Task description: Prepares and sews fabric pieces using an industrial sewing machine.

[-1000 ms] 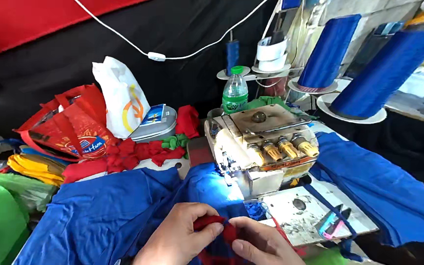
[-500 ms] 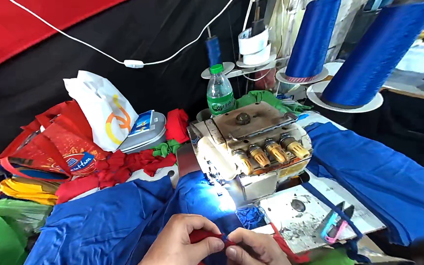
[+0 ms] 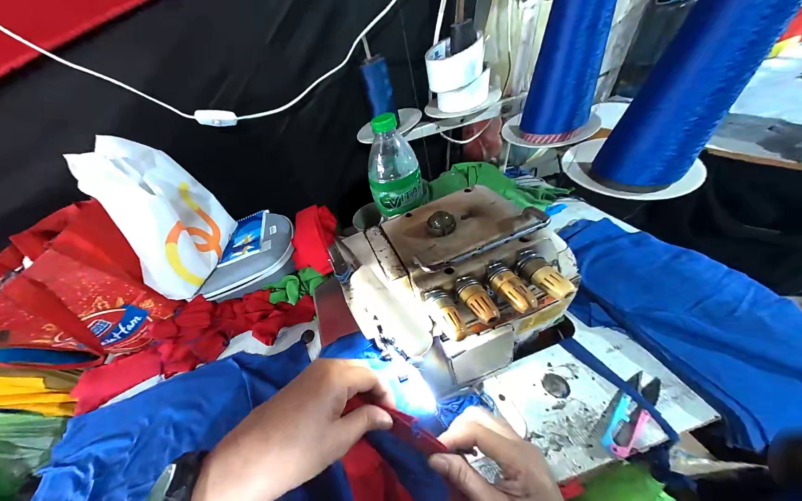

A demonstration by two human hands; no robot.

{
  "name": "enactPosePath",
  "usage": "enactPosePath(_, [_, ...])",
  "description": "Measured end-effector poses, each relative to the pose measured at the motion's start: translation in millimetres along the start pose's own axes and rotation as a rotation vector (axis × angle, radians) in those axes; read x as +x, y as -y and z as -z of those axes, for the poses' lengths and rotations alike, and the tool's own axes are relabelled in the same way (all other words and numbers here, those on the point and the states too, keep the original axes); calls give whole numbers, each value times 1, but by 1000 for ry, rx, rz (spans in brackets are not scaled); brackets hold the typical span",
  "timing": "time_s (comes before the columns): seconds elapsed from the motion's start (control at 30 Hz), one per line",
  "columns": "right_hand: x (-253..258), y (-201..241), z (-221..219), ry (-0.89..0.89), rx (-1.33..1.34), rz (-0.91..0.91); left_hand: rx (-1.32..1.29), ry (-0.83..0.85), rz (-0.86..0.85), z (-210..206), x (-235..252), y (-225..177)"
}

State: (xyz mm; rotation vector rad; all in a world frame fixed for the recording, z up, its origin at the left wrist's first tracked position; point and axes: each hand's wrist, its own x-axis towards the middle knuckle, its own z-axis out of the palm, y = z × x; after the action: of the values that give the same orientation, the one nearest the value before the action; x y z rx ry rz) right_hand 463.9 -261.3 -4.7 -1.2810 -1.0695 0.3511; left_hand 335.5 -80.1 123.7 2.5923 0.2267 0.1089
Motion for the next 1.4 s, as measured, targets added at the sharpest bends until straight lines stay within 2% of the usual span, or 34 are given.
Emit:
enactPosePath(0.1, [1, -10, -2, -38, -82, 6, 92, -72, 29, -14, 11, 14])
enactPosePath(0.23, [1, -5, -5, 80, 124, -161, 90, -158, -32, -28, 13, 33])
enactPosePath(0.33, [0, -8, 4, 116, 231, -194, 4, -159, -39, -34, 5, 28])
enactPosePath(0.5, [-1, -15, 25, 201, 170, -164, -58, -51, 35, -33, -7, 1])
enactPosePath(0.63, [2, -11, 22, 266, 151, -101, -34, -5, 56, -31, -7, -2])
enactPosePath(0.73, [5, -13, 18, 237, 142, -53, -32, 42, 103, -27, -7, -8])
enactPosePath(0.9, [2, -19, 11, 177, 206, -79, -38, 1, 67, -24, -4, 0])
enactPosePath(1.1, [-4, -14, 0, 45, 67, -65, 109, -140, 11, -27, 13, 11])
enactPosePath(1.27, [-2, -18, 3, 108, -15, 149, 25, -125, 21, -31, 14, 18])
enactPosePath(1.4, [2, -22, 1, 128, 43, 145, 6, -129, 24, -32, 14, 19])
